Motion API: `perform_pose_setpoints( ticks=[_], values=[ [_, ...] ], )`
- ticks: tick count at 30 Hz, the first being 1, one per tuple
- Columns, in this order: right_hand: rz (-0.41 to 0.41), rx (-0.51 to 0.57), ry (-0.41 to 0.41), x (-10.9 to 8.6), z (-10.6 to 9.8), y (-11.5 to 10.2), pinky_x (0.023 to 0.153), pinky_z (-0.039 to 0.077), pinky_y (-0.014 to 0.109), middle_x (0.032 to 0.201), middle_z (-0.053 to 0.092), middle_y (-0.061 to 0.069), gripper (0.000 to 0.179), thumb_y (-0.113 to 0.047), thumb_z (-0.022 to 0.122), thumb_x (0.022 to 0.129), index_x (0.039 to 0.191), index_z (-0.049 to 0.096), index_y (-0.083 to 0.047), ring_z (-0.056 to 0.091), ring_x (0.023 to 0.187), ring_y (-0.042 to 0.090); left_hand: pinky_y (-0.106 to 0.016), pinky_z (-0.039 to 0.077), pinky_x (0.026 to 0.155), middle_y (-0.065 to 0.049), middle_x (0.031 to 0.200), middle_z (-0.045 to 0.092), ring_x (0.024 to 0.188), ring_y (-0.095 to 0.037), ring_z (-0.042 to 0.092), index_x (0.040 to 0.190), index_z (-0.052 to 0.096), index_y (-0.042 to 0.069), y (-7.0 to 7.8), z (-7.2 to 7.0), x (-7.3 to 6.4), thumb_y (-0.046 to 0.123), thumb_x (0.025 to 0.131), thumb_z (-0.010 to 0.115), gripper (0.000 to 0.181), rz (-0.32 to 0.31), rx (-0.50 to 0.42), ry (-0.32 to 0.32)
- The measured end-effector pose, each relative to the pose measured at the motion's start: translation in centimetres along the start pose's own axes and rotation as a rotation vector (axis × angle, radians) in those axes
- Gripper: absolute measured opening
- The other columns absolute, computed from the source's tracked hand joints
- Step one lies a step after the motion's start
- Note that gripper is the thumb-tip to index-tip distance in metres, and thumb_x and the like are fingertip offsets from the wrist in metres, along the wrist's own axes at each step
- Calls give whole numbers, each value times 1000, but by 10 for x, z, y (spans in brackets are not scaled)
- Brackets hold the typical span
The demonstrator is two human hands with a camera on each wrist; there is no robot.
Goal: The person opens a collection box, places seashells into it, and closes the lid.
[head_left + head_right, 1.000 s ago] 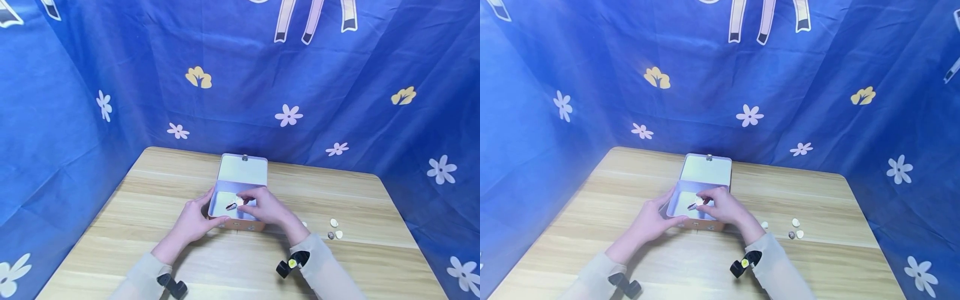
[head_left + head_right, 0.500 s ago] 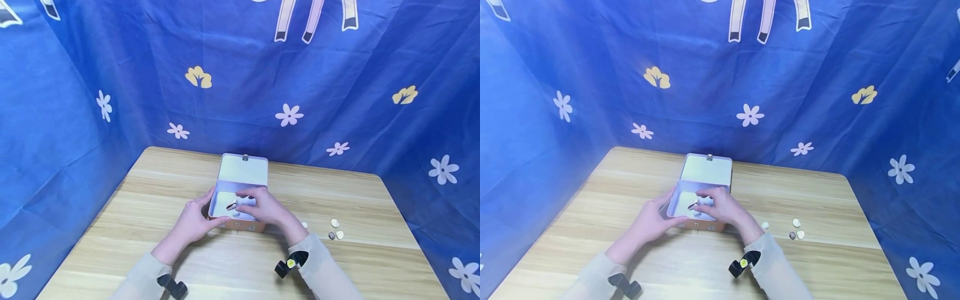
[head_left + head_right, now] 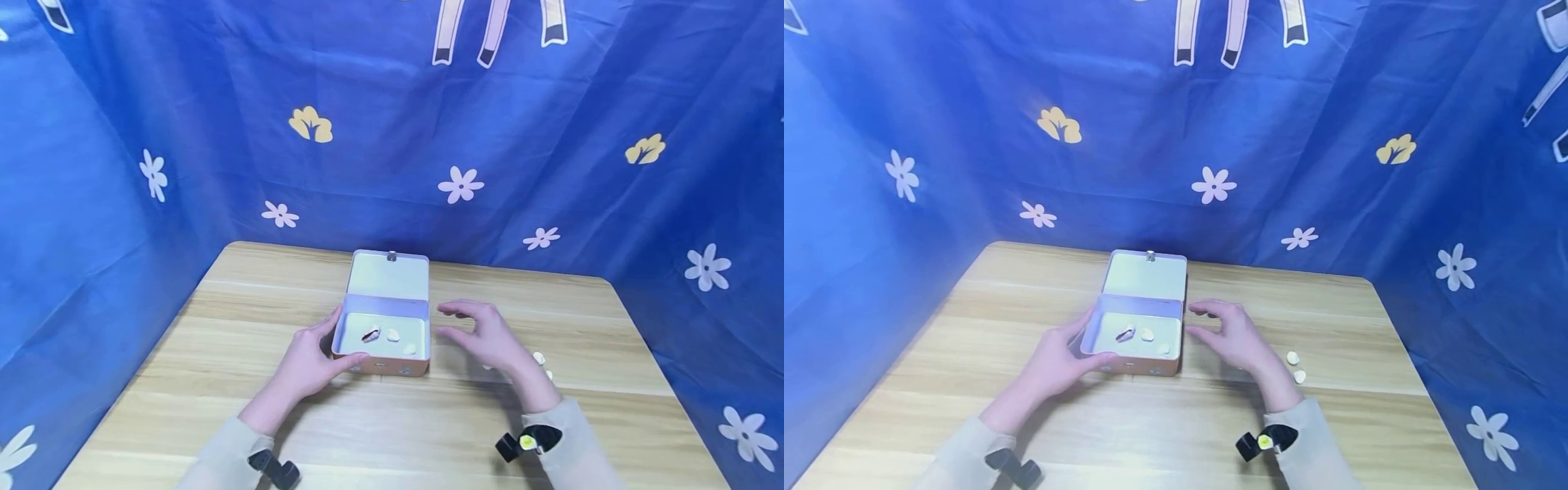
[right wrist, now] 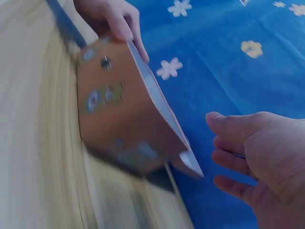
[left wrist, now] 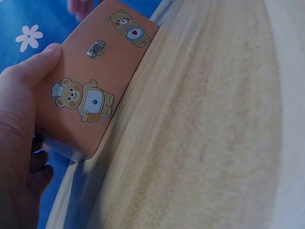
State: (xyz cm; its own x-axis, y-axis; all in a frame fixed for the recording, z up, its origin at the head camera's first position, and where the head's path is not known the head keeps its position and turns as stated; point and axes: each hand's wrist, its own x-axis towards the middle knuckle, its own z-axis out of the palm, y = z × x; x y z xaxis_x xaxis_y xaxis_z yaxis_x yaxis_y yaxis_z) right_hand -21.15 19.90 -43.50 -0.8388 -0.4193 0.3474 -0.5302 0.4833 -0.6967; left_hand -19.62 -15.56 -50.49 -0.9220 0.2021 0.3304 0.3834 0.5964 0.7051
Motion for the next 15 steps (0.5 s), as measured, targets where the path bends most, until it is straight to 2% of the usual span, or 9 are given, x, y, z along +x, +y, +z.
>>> perform_pose_setpoints(
  ticks=[8,15],
  values=[
    [89,-117,100,-44,-43,32,97,58,49,119,77,6,36,-13,87,90,124,77,-5,72,111,25,-52,45,114,-22,148,56,136,-36,56,161,45,8,0,-2,1,67,75,88,113,-2,-5,-18],
    [168,-167,144,-79,-64,61,96,57,50,120,77,9,34,-9,85,91,124,76,-4,71,112,30,-53,47,112,-21,147,56,134,-34,58,161,45,9,-1,-2,2,67,75,88,112,-6,6,-17]
  ],
)
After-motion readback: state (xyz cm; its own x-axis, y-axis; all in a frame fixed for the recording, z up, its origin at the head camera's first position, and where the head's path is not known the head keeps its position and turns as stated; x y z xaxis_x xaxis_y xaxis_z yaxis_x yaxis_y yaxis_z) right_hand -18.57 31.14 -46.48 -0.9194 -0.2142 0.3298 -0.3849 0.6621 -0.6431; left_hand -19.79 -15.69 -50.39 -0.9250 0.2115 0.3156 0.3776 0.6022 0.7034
